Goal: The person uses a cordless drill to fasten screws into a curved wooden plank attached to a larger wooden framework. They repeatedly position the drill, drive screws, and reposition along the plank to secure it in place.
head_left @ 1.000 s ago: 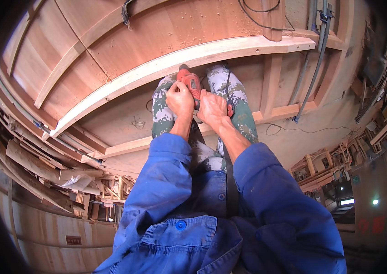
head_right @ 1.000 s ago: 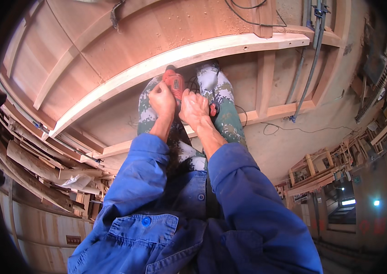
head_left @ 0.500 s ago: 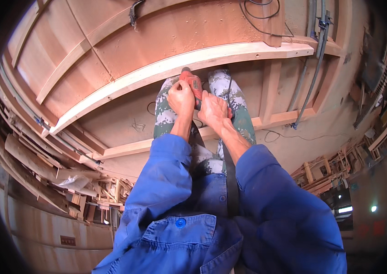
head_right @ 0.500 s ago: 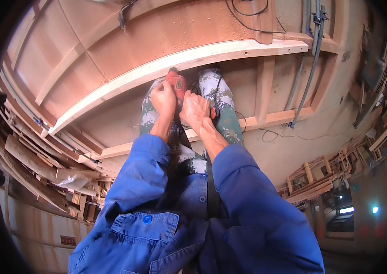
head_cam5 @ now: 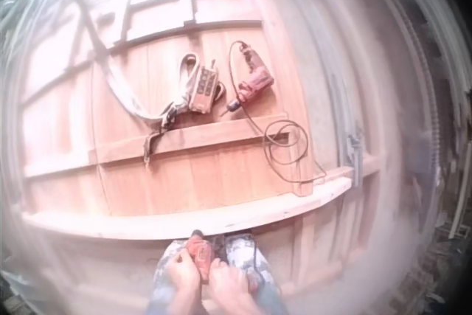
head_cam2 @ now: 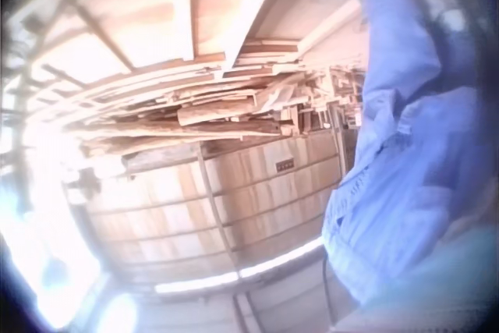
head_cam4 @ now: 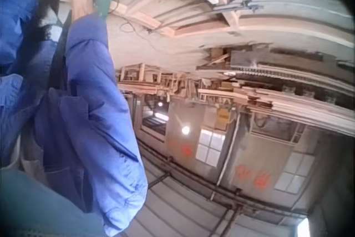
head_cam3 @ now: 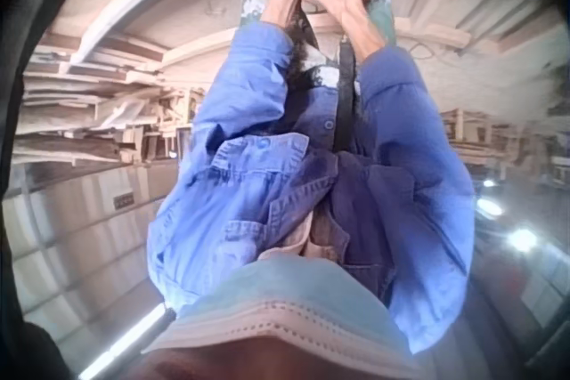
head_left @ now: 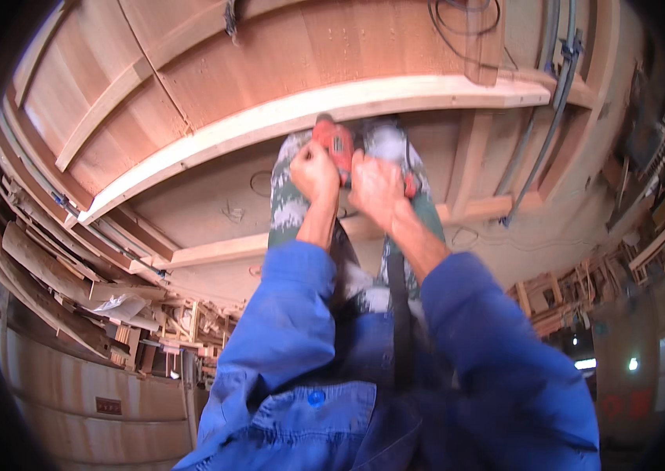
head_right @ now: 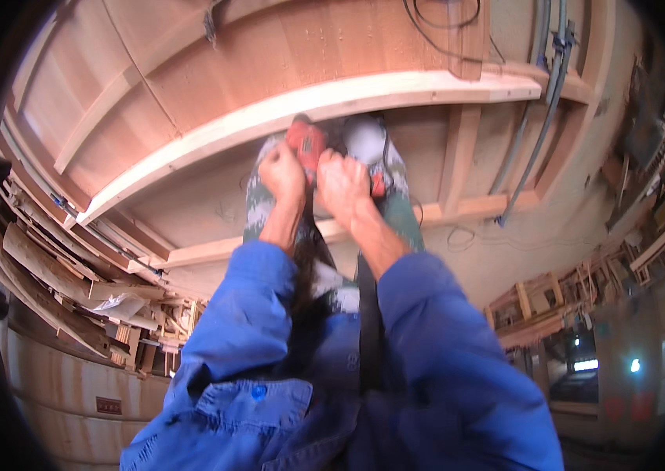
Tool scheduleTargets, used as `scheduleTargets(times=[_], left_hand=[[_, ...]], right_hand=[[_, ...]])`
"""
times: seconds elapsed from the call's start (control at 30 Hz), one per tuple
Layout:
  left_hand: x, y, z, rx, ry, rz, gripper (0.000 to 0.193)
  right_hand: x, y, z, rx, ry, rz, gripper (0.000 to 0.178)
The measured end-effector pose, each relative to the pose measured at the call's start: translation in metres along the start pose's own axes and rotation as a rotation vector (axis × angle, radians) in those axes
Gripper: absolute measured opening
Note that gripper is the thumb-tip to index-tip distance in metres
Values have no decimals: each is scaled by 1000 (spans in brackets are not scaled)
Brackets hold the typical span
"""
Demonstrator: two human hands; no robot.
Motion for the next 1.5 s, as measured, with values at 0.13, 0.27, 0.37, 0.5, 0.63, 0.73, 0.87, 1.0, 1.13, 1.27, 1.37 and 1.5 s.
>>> scheduleTargets(times=[0.13, 0.27, 0.37, 0.5, 0.63, 0.73, 0.87, 1.0, 1.13, 1.27, 1.37, 1.5], left_hand=[[1, -1, -3, -25, -41, -17, 37], [-7, 4, -9, -81, 10, 50, 37], [-2, -4, -4, -78, 19, 13, 37], [0, 0, -9, -103, 21, -10, 37], [-2, -6, -8, -89, 34, -19, 37], [-1, -10, -8, -84, 32, -2, 37], [-1, -8, -12, -86, 45, -5, 37], [-4, -12, -15, -35, -2, 23, 37], [1, -8, -9, -55, 8, 0, 36], [5, -1, -6, -99, 29, 8, 36], [3, -21, -3, 27, 3, 22, 36], [0, -12, -11, -114, 72, -77, 38]], right_hand=[[-3, 1, -5, -24, -1, -45, 29], [1, 5, -11, -1, 93, -78, 37], [-4, 0, 3, -5, 49, -83, 36], [0, -1, -7, 12, 58, -49, 34], [-4, -1, -7, 30, 70, -9, 31], [-2, -2, -4, 27, 76, -60, 35], [2, -7, -7, 49, 89, -45, 34], [1, -7, -9, 49, 125, -19, 38], [-2, -7, -5, 43, 119, 7, 38], [9, -9, -1, 50, 107, -9, 32], [-10, -6, 2, -25, -18, -11, 24], [-26, 1, -12, -115, -87, 38, 26]])
Point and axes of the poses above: each hand's wrist, its own z-axis towards the middle knuckle, its own x-axis out of the palm, y = z × x, the point moved 9 cm from there along z, towards the middle knuckle, and after that the axes turned 8 degrees about x, right-handed, at the moved point
